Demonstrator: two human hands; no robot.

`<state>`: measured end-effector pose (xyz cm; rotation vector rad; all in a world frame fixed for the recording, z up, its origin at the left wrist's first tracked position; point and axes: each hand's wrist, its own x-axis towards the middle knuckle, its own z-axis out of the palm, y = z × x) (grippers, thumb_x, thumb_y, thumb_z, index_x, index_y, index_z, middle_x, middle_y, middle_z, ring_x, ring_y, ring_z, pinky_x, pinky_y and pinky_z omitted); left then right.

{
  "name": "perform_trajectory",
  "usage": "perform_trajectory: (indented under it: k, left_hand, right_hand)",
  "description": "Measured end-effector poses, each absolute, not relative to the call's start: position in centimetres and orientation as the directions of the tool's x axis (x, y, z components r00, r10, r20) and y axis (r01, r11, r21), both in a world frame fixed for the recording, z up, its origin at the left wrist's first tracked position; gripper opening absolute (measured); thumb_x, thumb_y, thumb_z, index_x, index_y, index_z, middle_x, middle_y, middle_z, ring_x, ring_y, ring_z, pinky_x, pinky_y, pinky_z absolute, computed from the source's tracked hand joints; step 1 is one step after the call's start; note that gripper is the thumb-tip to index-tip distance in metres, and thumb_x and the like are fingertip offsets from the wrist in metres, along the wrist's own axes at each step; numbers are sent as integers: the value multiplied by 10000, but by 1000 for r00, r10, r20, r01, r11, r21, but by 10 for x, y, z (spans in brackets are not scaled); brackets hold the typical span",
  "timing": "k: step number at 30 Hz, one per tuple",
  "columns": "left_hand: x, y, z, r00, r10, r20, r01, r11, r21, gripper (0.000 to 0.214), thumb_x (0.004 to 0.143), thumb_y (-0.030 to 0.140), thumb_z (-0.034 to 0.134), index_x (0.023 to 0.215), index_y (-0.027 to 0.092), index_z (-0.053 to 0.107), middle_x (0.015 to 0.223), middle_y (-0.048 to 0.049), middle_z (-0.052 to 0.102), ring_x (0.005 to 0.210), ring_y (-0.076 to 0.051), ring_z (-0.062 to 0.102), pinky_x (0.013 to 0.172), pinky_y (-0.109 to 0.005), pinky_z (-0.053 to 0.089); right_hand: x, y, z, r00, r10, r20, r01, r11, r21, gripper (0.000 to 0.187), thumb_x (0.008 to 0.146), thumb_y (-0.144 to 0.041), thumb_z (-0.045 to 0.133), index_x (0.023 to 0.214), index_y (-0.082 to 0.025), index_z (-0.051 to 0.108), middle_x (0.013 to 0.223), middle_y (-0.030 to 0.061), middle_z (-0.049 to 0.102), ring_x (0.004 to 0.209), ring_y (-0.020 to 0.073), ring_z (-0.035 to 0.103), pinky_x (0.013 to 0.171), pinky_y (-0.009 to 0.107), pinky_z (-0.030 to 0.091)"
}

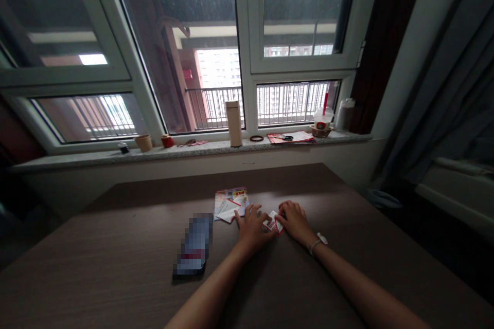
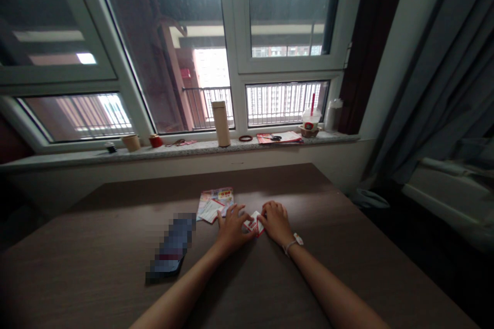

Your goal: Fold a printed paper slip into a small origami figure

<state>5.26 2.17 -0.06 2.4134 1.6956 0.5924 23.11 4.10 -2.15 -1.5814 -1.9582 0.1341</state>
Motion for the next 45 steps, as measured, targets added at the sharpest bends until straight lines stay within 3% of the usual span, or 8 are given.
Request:
perform_trajectory:
  k: [5,13,21,30,39,45]
  left_hand:
    - [52,23,-2,298,923,242,864,-368,342,311,719,489,706,985,333,672,1407,-27,460,1367,-332,267,1038,-742,-8]
    - [52,21,4,330,910,251,857,-401,324,251,740,503,695,985,452,694,1351,42,513,1347,-316,286,1032,-751,-12]
    - [55,18,15,310,928,208,888,-361,286,254,742,529,677,982,456,713,1340,24,526,1355,-338,271,1054,-716,-78]
    - [55,23,11,326,915,238,880,-386,277,185,798,533,627,931,445,722,1328,23,529,1344,-326,296,1034,-751,-38]
    - [57,22,9,305,925,227,874,-366,319,156,802,453,662,932,390,722,1333,25,526,1327,-294,316,1067,-714,-20]
    - [56,22,9,317,915,249,869,-386,309,196,815,472,639,998,442,701,1356,31,507,1319,-293,323,1063,-717,-32]
  right_hand:
    - [231,42,-23,-93,914,395,860,274,-431,144,842,-374,570,851,-230,568,1032,45,601,1025,229,500,928,361,348]
    - [231,40,-19,-88,931,353,852,254,-458,153,843,-378,570,842,-226,584,1082,54,578,1103,246,444,973,371,315]
    - [231,39,-15,-66,941,333,839,233,-492,131,829,-358,587,835,-229,606,1082,58,577,1095,239,443,970,361,324]
    - [236,41,-12,-26,953,301,775,210,-597,120,793,-295,601,792,-206,682,1094,68,606,1137,241,446,995,354,327]
    - [236,41,-13,-19,943,333,774,224,-592,114,776,-306,627,775,-211,691,1079,70,609,1123,249,457,985,359,344]
    - [236,41,-12,-17,946,323,783,213,-584,107,771,-307,637,769,-218,697,1080,65,613,1119,247,464,982,355,352]
